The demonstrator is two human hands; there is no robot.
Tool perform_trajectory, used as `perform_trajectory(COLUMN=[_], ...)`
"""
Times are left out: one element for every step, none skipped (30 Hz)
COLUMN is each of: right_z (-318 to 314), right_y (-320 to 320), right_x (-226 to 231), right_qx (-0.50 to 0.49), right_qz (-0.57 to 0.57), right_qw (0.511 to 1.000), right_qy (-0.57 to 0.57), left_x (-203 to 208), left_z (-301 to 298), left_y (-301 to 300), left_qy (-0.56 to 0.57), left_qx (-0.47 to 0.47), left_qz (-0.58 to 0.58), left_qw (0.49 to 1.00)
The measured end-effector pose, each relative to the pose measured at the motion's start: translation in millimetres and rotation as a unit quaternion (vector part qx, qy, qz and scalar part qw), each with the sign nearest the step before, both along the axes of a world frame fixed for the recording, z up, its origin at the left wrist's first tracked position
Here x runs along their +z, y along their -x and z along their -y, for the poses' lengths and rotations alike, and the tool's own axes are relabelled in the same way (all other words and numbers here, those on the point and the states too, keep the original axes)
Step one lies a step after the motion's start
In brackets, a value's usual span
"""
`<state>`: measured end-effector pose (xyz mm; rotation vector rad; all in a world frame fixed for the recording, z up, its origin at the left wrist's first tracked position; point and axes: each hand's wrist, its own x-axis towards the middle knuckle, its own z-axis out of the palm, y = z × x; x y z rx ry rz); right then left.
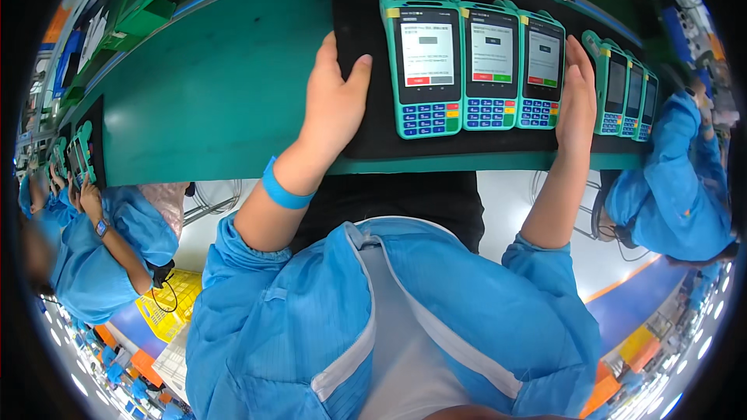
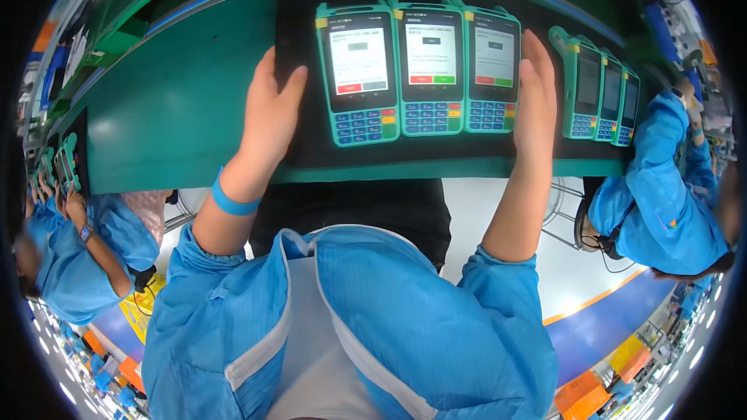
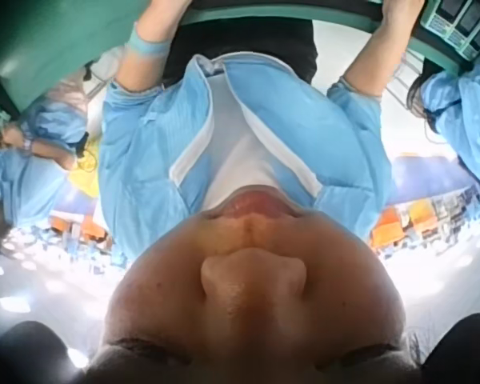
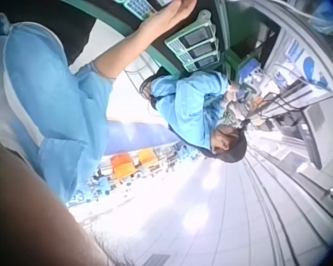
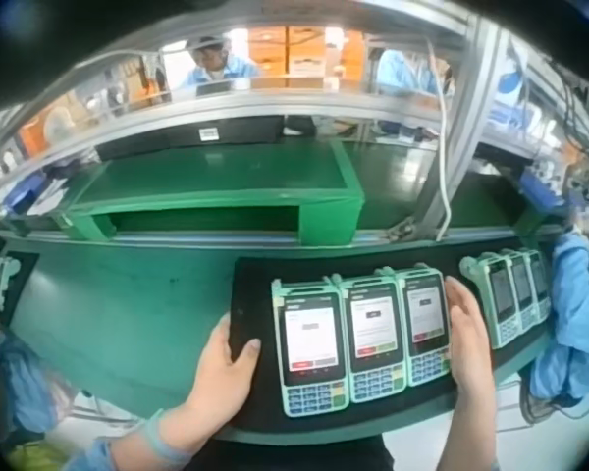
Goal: Testing functionality and inspecting handheld POS terminals on an assembly line.
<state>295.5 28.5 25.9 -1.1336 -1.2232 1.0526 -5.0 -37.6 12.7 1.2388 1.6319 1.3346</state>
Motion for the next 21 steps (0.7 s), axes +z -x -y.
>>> perform_trajectory(right_z=[-1.8,-3.8,-5.2,-6.5,-6.5,-6.1,-5.9,-5.6,-5.7,-5.2,-4.6,-4.2,-4.1,-3.7,-2.9,-2.0,-1.4,-0.9,-0.6,-0.5,-0.3], right_y=[-8.0,-15.0,-20.2,-23.8,-27.2,-27.8,-28.9,-29.5,-30.0,-32.7,-34.5,-35.9,-38.0,-39.4,-40.9,-41.8,-42.1,-42.6,-42.4,-42.6,-42.2], right_x=[0.2,0.4,0.0,-1.1,-1.8,-4.0,-5.7,-7.2,-8.7,-8.1,-8.5,-8.8,-8.8,-8.8,-8.6,-9.1,-9.0,-9.5,-9.5,-9.7,-9.6], right_qx=[0.003,0.006,0.01,0.013,0.019,0.03,0.038,0.047,0.054,0.061,0.071,0.082,0.096,0.104,0.111,0.113,0.118,0.12,0.126,0.13,0.133], right_qz=[0.017,0.031,0.041,0.042,0.045,0.024,0.008,-0.009,-0.018,-0.027,-0.036,-0.034,-0.035,-0.034,-0.029,-0.024,-0.016,-0.019,-0.02,-0.022,-0.017], right_qw=[1.0,0.999,0.999,0.999,0.999,0.999,0.999,0.999,0.998,0.997,0.996,0.996,0.994,0.994,0.993,0.993,0.992,0.992,0.991,0.991,0.99], right_qy=[0.001,0.0,0.0,0.0,-0.006,-0.01,-0.017,-0.023,-0.024,-0.025,-0.033,-0.027,-0.029,-0.029,-0.034,-0.035,-0.038,-0.036,-0.037,-0.039,-0.038], left_x=[-0.1,0.0,0.4,0.9,1.4,2.1,2.5,3.0,3.2,4.1,4.5,5.3,6.1,7.2,8.5,9.2,10.5,10.5,11.0,11.1,11.5], left_z=[-1.6,-2.1,-3.0,-4.8,-7.1,-10.5,-13.2,-16.4,-19.9,-20.0,-19.8,-20.4,-20.6,-21.6,-22.3,-22.9,-23.6,-24.0,-24.6,-24.9,-24.6], left_y=[-6.6,-13.0,-17.1,-19.6,-20.8,-18.9,-17.4,-14.8,-11.5,-11.0,-10.1,-9.7,-10.6,-10.1,-10.4,-10.1,-9.3,-9.3,-8.1,-7.5,-6.0], left_qy=[-0.014,-0.013,-0.011,-0.007,0.003,0.014,0.031,0.036,0.048,0.06,0.051,0.042,0.031,0.011,0.011,0.013,0.02,0.023,0.03,0.037,0.042], left_qx=[-0.004,-0.003,-0.003,-0.005,-0.002,0.001,0.005,0.003,0.001,-0.001,0.001,0.003,0.004,0.008,0.007,0.006,0.011,0.011,0.017,0.024,0.014], left_qz=[-0.02,-0.035,-0.051,-0.056,-0.052,-0.048,-0.042,-0.048,-0.051,-0.054,-0.084,-0.114,-0.144,-0.165,-0.167,-0.169,-0.171,-0.19,-0.208,-0.226,-0.244], left_qw=[1.0,0.999,0.999,0.998,0.999,0.999,0.999,0.998,0.998,0.997,0.995,0.993,0.989,0.986,0.986,0.985,0.985,0.982,0.978,0.973,0.969])
